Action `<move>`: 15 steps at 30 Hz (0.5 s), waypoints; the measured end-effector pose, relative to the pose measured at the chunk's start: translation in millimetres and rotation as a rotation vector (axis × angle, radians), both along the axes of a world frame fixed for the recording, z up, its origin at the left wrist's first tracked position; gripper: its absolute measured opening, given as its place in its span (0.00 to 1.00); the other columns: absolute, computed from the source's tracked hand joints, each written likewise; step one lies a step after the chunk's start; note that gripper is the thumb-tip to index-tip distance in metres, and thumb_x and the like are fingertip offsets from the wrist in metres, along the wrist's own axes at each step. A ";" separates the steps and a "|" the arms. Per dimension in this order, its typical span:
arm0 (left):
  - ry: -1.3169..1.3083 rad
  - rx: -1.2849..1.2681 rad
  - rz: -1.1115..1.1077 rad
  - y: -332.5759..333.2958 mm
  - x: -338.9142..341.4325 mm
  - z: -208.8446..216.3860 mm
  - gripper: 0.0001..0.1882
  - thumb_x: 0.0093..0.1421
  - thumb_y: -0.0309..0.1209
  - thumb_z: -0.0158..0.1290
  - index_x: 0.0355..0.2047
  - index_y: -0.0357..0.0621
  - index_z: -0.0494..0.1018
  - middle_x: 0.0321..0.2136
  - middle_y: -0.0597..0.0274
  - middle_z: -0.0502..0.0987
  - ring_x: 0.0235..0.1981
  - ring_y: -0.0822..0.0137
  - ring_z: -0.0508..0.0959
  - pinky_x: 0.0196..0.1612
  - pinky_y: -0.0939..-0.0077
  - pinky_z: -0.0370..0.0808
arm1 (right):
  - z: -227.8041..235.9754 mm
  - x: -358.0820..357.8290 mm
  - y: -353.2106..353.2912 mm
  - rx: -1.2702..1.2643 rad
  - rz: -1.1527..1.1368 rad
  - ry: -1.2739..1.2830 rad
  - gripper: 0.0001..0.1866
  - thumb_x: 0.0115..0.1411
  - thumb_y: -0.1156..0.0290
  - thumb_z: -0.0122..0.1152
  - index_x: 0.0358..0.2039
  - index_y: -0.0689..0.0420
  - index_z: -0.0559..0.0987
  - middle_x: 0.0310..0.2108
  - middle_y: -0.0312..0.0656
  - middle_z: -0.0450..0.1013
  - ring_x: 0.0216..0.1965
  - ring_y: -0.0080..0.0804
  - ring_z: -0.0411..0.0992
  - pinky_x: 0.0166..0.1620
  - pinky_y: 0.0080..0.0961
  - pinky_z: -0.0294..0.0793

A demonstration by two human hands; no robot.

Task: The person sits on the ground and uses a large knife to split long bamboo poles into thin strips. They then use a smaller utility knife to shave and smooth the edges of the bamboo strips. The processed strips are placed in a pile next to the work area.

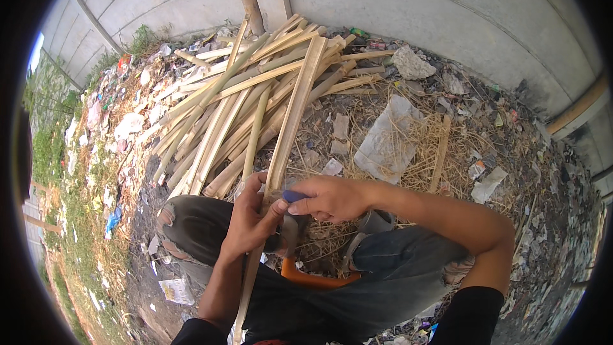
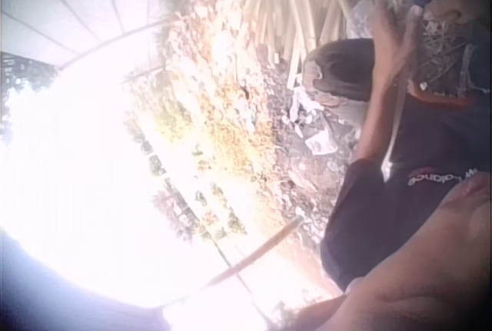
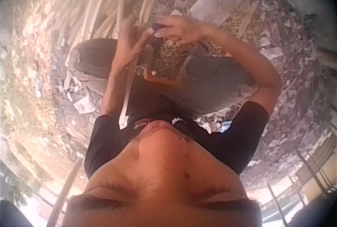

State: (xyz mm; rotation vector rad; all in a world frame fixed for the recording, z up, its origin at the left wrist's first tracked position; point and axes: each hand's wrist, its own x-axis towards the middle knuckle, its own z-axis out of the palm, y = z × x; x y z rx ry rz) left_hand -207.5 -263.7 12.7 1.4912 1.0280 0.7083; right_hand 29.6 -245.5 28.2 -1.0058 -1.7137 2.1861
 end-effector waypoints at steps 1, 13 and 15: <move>0.033 0.006 0.010 -0.7 0.5 -0.2 0.23 0.66 0.33 0.61 0.56 0.36 0.66 0.32 0.56 0.81 0.34 0.75 0.79 0.38 0.76 0.77 | 0.4 0.3 0.7 -0.120 0.001 0.007 0.17 0.72 0.54 0.56 0.43 0.56 0.73 0.22 0.32 0.63 0.21 0.18 0.64 0.24 0.22 0.65; 0.289 0.205 0.048 -0.9 3.2 0.2 0.19 0.64 0.40 0.62 0.45 0.38 0.73 0.28 0.47 0.80 0.29 0.59 0.81 0.36 0.64 0.76 | -19.4 -10.2 -5.1 0.475 -0.092 -0.110 0.17 0.68 0.56 0.61 0.38 0.60 0.77 0.23 0.37 0.70 0.26 0.29 0.71 0.33 0.33 0.71; 0.344 0.213 0.053 -1.0 3.1 4.0 0.19 0.64 0.41 0.62 0.45 0.38 0.73 0.28 0.46 0.80 0.29 0.57 0.81 0.36 0.63 0.76 | -9.1 -13.6 -9.7 0.508 -0.142 -0.152 0.17 0.65 0.59 0.61 0.36 0.64 0.77 0.25 0.49 0.73 0.31 0.44 0.74 0.38 0.40 0.71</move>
